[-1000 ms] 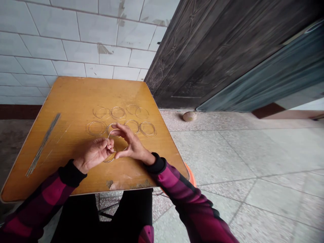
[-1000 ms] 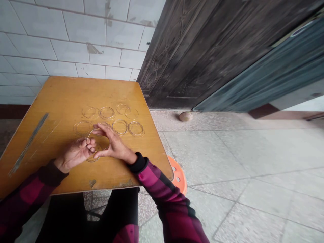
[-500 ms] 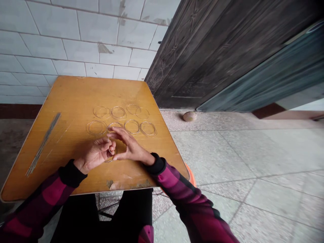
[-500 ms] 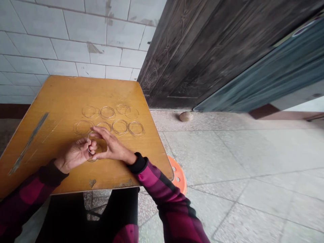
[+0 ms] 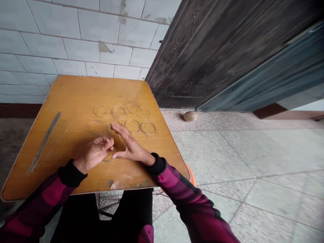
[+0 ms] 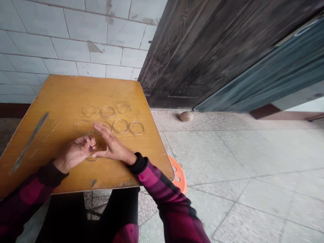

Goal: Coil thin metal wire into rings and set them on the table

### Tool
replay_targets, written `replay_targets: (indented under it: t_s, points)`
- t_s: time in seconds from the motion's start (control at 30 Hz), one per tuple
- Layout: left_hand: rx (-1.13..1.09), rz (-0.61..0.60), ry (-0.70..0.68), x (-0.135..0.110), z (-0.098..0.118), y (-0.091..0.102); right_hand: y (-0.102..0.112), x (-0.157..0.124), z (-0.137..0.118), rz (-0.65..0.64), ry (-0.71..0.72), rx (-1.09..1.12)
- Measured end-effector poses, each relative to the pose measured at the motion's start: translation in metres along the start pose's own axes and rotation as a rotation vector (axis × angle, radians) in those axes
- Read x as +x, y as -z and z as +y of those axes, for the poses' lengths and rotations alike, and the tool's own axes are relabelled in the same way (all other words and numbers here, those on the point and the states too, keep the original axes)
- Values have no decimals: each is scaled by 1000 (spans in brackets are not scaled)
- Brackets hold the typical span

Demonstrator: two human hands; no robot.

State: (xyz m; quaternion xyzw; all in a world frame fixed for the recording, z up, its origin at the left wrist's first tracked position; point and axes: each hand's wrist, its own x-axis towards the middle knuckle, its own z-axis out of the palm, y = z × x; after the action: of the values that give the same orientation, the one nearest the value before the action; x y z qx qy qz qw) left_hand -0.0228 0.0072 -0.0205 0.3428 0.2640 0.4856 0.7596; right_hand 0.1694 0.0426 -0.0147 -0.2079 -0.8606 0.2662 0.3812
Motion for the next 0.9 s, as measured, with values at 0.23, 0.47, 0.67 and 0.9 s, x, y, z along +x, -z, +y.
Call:
replay_targets:
  t_s: [0.23,0.47,0.67,0.9]
  points:
    - [755,118,-411,-5,7,-8,-2,-1,-22,239,-96,76]
    - [1161,243,-707,-8,-3,-7,-17,-5,-26,321,-199,160]
    - [1343,360,-832,-10,-3,-10,-21,-3,-22,329,-357,298]
    - [1341,265,-813,-10,-1,-12,-15,3,-24,280,-453,510]
